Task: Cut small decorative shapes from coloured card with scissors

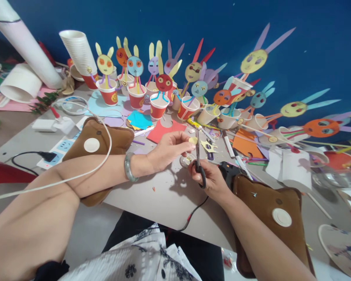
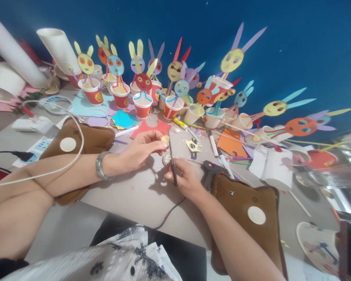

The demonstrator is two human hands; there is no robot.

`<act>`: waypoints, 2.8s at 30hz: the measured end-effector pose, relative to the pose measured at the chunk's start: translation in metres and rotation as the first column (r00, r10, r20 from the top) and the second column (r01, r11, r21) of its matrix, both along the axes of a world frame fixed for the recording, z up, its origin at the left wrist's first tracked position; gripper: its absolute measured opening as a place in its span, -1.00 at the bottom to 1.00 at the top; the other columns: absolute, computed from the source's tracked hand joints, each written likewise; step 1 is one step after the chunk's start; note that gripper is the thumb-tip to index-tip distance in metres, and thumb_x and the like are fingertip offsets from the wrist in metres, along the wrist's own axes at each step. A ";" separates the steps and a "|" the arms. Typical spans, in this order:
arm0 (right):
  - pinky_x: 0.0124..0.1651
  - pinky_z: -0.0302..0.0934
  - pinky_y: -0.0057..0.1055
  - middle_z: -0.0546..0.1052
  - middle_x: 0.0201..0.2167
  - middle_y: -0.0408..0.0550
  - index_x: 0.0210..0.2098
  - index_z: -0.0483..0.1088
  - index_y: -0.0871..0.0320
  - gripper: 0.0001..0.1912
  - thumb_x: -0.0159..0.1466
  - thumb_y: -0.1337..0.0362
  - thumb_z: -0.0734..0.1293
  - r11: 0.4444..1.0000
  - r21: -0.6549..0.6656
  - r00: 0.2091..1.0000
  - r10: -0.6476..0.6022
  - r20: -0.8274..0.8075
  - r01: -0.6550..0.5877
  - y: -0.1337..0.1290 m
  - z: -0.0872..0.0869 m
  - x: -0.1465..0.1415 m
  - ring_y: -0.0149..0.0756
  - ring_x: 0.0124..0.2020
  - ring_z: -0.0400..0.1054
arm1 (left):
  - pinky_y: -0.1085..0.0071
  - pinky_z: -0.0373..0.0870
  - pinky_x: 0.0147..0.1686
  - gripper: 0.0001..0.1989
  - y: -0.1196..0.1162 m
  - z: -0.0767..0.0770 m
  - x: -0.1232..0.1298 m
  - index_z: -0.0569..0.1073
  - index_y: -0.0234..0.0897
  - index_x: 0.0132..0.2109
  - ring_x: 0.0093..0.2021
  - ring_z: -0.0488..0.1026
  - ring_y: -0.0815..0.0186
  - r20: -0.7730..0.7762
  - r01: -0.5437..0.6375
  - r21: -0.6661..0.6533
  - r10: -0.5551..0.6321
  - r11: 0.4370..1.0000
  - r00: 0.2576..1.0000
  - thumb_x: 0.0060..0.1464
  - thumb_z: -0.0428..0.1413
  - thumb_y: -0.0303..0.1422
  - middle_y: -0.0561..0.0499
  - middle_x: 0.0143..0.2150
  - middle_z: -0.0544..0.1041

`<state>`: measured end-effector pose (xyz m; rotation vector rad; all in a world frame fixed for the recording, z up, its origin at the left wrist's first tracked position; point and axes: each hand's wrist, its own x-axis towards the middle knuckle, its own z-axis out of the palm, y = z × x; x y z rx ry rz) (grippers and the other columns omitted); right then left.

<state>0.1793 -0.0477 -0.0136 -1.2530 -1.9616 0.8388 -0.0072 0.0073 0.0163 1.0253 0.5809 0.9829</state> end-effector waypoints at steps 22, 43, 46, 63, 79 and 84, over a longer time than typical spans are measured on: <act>-0.26 0.13 -0.29 0.40 -0.55 -0.10 -0.53 0.29 0.11 -0.35 0.23 -0.37 0.20 1.000 0.001 1.000 0.015 -0.006 -0.015 0.000 0.000 0.000 -0.25 -0.43 0.27 | 0.49 0.32 -0.35 -0.85 0.001 -0.001 0.000 0.37 -0.34 -0.40 -0.43 0.35 0.50 -0.001 -0.010 0.026 0.010 1.000 1.000 -0.03 0.21 -0.39 0.11 -0.46 0.41; -0.28 0.13 -0.30 0.42 -0.55 -0.08 -0.55 0.27 0.11 -0.33 0.19 -0.40 0.21 1.000 -0.028 1.000 0.003 0.008 -0.002 0.000 0.000 0.001 -0.23 -0.42 0.28 | 0.49 0.33 -0.34 -0.83 0.001 0.000 0.000 0.35 -0.31 -0.35 -0.40 0.36 0.49 -0.006 -0.022 -0.023 0.022 0.999 1.000 -0.02 0.21 -0.36 0.12 -0.41 0.40; -0.29 0.14 -0.31 0.41 -0.56 -0.08 -0.55 0.28 0.11 -0.32 0.19 -0.41 0.20 1.000 -0.030 1.000 0.002 0.019 -0.002 -0.001 0.000 0.001 -0.24 -0.42 0.28 | 0.49 0.33 -0.34 -0.81 0.001 0.000 0.000 0.37 -0.32 -0.36 -0.43 0.34 0.51 0.003 -0.017 -0.001 0.017 1.000 1.000 0.00 0.23 -0.33 0.12 -0.44 0.40; -0.31 0.11 -0.31 0.40 -0.55 -0.10 -0.56 0.25 0.11 -0.31 0.19 -0.41 0.19 1.000 -0.027 1.000 0.016 0.008 -0.015 0.000 0.001 0.000 -0.26 -0.44 0.26 | 0.50 0.32 -0.35 -0.80 0.001 -0.002 0.001 0.39 -0.35 -0.39 -0.44 0.35 0.51 -0.005 -0.006 0.029 0.006 1.000 1.000 0.02 0.24 -0.34 0.11 -0.47 0.41; -0.27 0.11 -0.29 0.40 -0.55 -0.09 -0.57 0.25 0.10 -0.31 0.17 -0.43 0.19 0.999 -0.040 1.000 0.005 0.003 -0.005 -0.001 0.001 0.001 -0.25 -0.42 0.23 | 0.50 0.33 -0.35 -0.79 0.001 -0.002 0.000 0.39 -0.34 -0.40 -0.43 0.35 0.50 -0.003 -0.011 0.045 0.011 0.999 1.000 0.01 0.25 -0.33 0.11 -0.46 0.40; -0.27 0.11 -0.29 0.40 -0.55 -0.09 -0.56 0.25 0.10 -0.31 0.18 -0.44 0.18 0.999 -0.044 1.000 0.006 0.020 -0.005 -0.001 0.001 0.001 -0.24 -0.42 0.24 | 0.49 0.33 -0.35 -0.79 0.002 -0.003 -0.001 0.39 -0.33 -0.40 -0.43 0.34 0.50 -0.017 -0.015 0.062 0.016 0.998 1.000 0.01 0.25 -0.31 0.11 -0.46 0.40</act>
